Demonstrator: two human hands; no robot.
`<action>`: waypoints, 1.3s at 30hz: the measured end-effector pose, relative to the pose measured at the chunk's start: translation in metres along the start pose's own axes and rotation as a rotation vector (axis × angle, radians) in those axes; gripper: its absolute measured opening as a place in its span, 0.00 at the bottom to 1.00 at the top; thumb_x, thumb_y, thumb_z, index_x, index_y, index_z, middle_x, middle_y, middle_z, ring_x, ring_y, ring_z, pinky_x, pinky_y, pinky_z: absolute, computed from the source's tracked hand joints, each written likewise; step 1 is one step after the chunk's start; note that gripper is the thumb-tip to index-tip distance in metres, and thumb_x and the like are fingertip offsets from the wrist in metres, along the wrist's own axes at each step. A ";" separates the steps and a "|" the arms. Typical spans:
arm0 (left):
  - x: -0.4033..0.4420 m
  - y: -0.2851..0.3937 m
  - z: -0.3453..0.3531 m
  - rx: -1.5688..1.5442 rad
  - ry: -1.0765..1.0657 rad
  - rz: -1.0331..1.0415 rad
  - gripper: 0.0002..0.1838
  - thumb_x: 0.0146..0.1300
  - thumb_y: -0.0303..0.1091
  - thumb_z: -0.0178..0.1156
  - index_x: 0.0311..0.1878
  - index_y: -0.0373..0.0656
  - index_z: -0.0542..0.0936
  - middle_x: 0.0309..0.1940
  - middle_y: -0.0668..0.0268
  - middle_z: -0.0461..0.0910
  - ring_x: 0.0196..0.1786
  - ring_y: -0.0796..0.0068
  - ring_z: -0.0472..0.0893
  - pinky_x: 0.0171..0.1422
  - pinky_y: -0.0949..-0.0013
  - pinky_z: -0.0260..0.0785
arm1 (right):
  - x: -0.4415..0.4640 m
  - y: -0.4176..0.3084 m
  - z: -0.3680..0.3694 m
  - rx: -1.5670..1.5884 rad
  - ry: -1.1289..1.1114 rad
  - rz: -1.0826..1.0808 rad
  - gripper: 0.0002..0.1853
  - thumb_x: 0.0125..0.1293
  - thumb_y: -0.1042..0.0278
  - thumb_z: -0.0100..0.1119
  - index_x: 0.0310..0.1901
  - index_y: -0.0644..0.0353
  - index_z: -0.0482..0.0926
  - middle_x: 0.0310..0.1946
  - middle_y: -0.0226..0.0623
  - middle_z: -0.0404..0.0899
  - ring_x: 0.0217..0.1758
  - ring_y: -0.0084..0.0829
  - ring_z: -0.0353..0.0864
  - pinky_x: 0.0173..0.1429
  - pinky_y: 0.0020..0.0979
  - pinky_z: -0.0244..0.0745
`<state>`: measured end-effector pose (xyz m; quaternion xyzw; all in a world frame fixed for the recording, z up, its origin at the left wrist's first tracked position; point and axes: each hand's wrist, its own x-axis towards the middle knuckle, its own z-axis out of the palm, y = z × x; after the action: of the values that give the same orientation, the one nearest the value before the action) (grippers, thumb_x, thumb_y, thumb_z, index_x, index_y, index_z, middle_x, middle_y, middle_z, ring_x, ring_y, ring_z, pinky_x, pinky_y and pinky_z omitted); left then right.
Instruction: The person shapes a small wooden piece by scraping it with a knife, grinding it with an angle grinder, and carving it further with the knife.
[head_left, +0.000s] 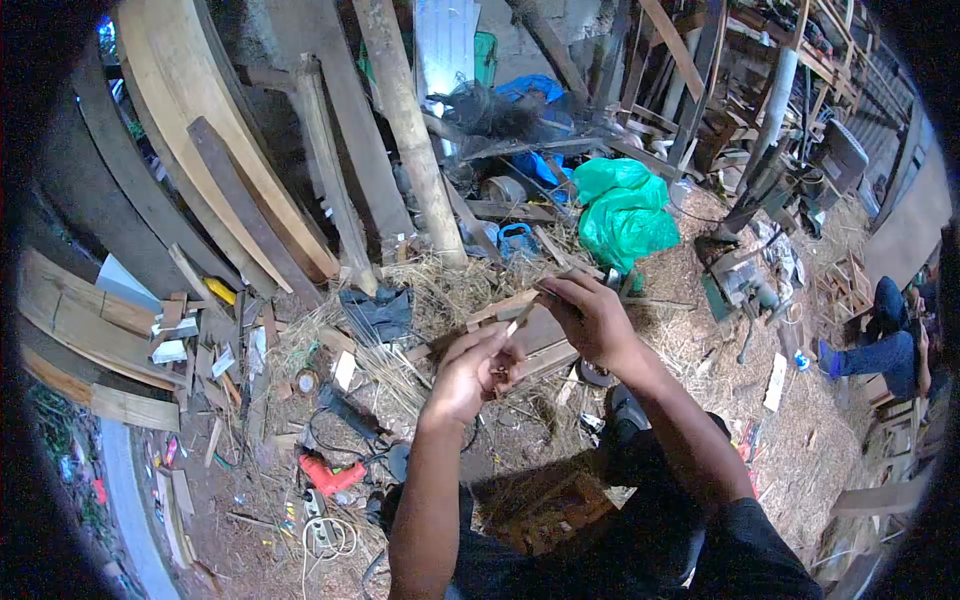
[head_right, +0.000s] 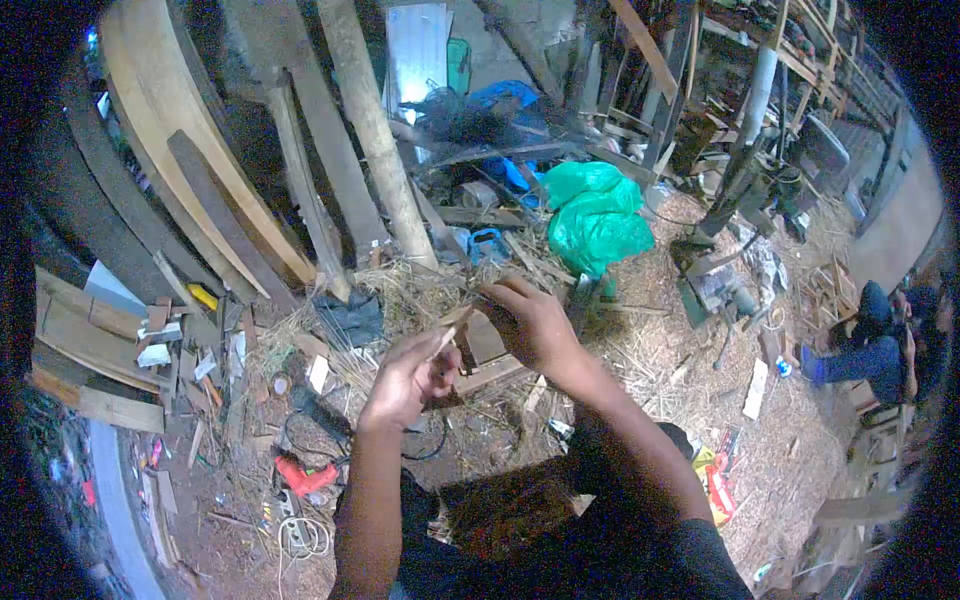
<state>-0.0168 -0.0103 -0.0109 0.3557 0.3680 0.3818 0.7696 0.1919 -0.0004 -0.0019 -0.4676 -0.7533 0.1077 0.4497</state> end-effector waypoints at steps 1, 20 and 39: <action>-0.001 -0.004 -0.003 -0.024 -0.033 -0.030 0.21 0.68 0.48 0.54 0.51 0.40 0.75 0.28 0.67 0.76 0.23 0.78 0.71 0.25 0.74 0.59 | -0.003 0.003 0.003 0.006 -0.005 0.004 0.10 0.60 0.77 0.64 0.44 0.65 0.81 0.36 0.45 0.79 0.38 0.42 0.80 0.40 0.35 0.74; -0.003 -0.005 -0.023 -0.278 0.137 0.290 0.12 0.70 0.34 0.51 0.53 0.41 0.72 0.28 0.66 0.73 0.21 0.80 0.67 0.25 0.77 0.57 | -0.016 -0.017 0.039 0.031 -0.346 -0.136 0.32 0.61 0.80 0.55 0.68 0.46 0.68 0.36 0.43 0.77 0.33 0.45 0.79 0.37 0.39 0.74; -0.024 0.002 -0.016 -0.169 -0.133 0.343 0.31 0.73 0.35 0.48 0.74 0.35 0.52 0.22 0.68 0.69 0.23 0.79 0.67 0.29 0.72 0.60 | -0.009 -0.014 0.013 0.146 -0.497 -0.160 0.35 0.54 0.84 0.56 0.66 0.47 0.72 0.32 0.43 0.76 0.31 0.41 0.78 0.37 0.36 0.74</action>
<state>-0.0412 -0.0256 -0.0091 0.3715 0.2171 0.5126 0.7430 0.1748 -0.0119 -0.0060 -0.3321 -0.8653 0.2374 0.2909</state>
